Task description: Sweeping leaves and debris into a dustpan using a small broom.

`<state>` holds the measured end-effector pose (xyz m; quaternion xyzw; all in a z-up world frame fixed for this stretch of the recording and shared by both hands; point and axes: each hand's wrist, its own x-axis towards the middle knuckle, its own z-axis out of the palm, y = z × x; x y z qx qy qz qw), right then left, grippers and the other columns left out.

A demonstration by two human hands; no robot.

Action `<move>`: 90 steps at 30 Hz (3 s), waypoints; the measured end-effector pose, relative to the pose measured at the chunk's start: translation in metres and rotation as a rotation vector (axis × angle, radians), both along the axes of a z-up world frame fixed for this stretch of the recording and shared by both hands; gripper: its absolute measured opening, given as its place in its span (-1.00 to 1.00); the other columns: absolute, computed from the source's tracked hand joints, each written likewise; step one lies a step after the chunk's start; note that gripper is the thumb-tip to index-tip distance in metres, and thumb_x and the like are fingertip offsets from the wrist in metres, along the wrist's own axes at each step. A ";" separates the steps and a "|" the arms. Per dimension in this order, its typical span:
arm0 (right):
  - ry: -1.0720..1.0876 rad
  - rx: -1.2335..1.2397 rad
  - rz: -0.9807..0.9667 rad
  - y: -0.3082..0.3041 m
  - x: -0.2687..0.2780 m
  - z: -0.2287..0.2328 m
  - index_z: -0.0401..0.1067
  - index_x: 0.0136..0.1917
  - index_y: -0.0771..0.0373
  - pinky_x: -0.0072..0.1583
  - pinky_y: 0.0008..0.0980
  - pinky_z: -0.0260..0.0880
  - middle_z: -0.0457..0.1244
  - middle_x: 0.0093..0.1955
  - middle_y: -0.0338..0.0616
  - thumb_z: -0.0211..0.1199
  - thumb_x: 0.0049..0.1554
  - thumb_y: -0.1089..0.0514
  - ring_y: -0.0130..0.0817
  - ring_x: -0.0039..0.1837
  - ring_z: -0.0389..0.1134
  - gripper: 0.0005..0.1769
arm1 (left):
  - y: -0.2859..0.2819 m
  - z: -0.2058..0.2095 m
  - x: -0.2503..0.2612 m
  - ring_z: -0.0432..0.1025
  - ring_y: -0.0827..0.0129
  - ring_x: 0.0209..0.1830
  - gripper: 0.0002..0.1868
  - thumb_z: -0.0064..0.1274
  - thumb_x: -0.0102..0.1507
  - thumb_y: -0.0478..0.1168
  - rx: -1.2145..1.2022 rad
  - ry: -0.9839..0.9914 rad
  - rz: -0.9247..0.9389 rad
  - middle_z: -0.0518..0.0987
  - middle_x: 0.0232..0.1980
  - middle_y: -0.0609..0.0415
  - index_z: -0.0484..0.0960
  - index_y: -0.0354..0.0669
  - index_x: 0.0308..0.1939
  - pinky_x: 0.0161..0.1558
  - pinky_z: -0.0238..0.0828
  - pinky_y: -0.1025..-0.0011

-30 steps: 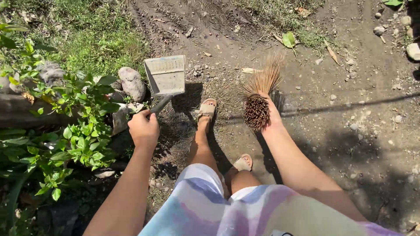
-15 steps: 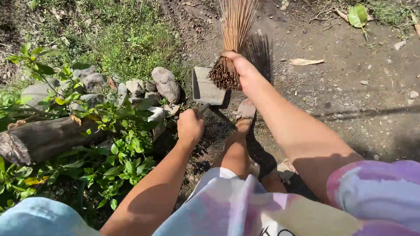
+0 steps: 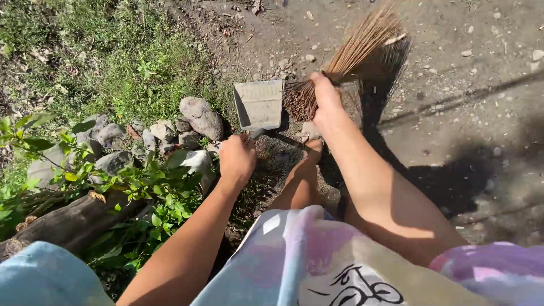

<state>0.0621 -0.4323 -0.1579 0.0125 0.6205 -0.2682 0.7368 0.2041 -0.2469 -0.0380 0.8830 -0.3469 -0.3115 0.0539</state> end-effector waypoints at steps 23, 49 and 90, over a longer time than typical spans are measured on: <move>0.235 -0.068 -0.023 -0.048 -0.165 -0.007 0.44 0.03 0.14 -0.12 -0.26 0.39 0.36 -0.12 -0.22 0.50 -0.03 0.09 -0.33 -0.14 0.37 -0.62 | -0.179 -0.039 -0.074 0.61 -0.06 -0.25 -0.78 0.06 0.24 -0.21 -0.088 0.023 -0.184 0.68 -0.27 -0.23 0.77 -0.20 -0.17 -0.04 0.50 0.11; -0.379 -0.351 0.171 -0.075 -0.403 0.036 0.44 0.03 0.24 -0.09 -0.32 0.49 0.38 -0.20 -0.03 0.07 0.21 0.07 -0.26 -0.17 0.43 -0.75 | -0.188 -0.087 -0.078 0.59 -0.25 -0.14 -0.60 0.12 0.14 -0.10 0.204 -0.119 -0.228 0.64 -0.19 -0.47 0.66 -0.51 -0.27 0.00 0.52 0.06; 0.021 -0.068 -0.164 -0.335 -0.107 -0.048 0.45 -0.11 0.18 -0.14 -0.21 0.44 0.32 -0.21 -0.18 0.45 -0.01 0.16 -0.31 -0.22 0.36 -0.77 | -0.289 -0.041 -0.060 0.57 -0.22 -0.34 -0.52 0.09 0.27 0.01 0.366 -0.038 -0.148 0.61 -0.45 -0.33 0.64 -0.42 -0.45 -0.15 0.52 -0.01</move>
